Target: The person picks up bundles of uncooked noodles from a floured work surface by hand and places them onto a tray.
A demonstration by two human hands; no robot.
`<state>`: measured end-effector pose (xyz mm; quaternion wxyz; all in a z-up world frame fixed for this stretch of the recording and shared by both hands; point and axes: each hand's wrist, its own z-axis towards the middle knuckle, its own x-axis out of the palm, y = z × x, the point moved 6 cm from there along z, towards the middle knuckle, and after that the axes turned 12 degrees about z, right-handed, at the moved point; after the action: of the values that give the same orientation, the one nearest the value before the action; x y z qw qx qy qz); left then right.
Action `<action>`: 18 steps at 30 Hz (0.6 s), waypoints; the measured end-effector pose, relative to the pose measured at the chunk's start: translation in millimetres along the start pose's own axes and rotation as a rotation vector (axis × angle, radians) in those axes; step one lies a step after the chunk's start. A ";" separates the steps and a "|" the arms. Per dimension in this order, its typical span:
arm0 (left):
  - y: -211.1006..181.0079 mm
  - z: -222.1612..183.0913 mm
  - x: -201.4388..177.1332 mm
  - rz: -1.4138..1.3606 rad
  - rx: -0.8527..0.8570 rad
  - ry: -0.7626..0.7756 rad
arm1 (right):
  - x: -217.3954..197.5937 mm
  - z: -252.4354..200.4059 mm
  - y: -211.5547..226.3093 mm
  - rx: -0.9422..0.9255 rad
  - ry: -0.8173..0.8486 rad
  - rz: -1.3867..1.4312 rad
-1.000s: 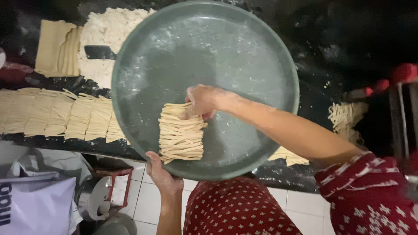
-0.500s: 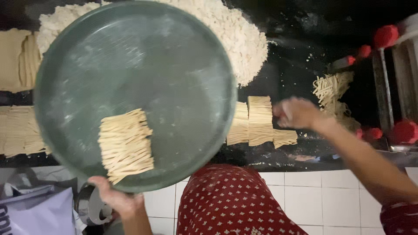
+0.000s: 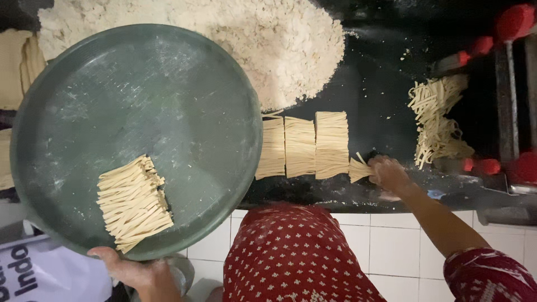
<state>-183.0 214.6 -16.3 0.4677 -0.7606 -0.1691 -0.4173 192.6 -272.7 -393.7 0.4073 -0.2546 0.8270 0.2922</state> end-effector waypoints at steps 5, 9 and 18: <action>-4.5 -6.4 -21.0 0.251 0.042 -0.078 | 1.7 2.5 -3.0 0.015 -0.025 -0.066; -11.6 -7.7 -39.5 0.388 0.073 -0.118 | -1.3 4.3 -2.2 -0.010 -0.029 -0.120; -14.1 -24.5 -22.8 0.415 0.085 -0.211 | -19.0 29.9 -55.2 0.242 0.306 0.161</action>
<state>-217.3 203.9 -21.1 0.5547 -0.7982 -0.0744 -0.2229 254.9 -287.2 -408.2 0.2802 -0.1782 0.9259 0.1802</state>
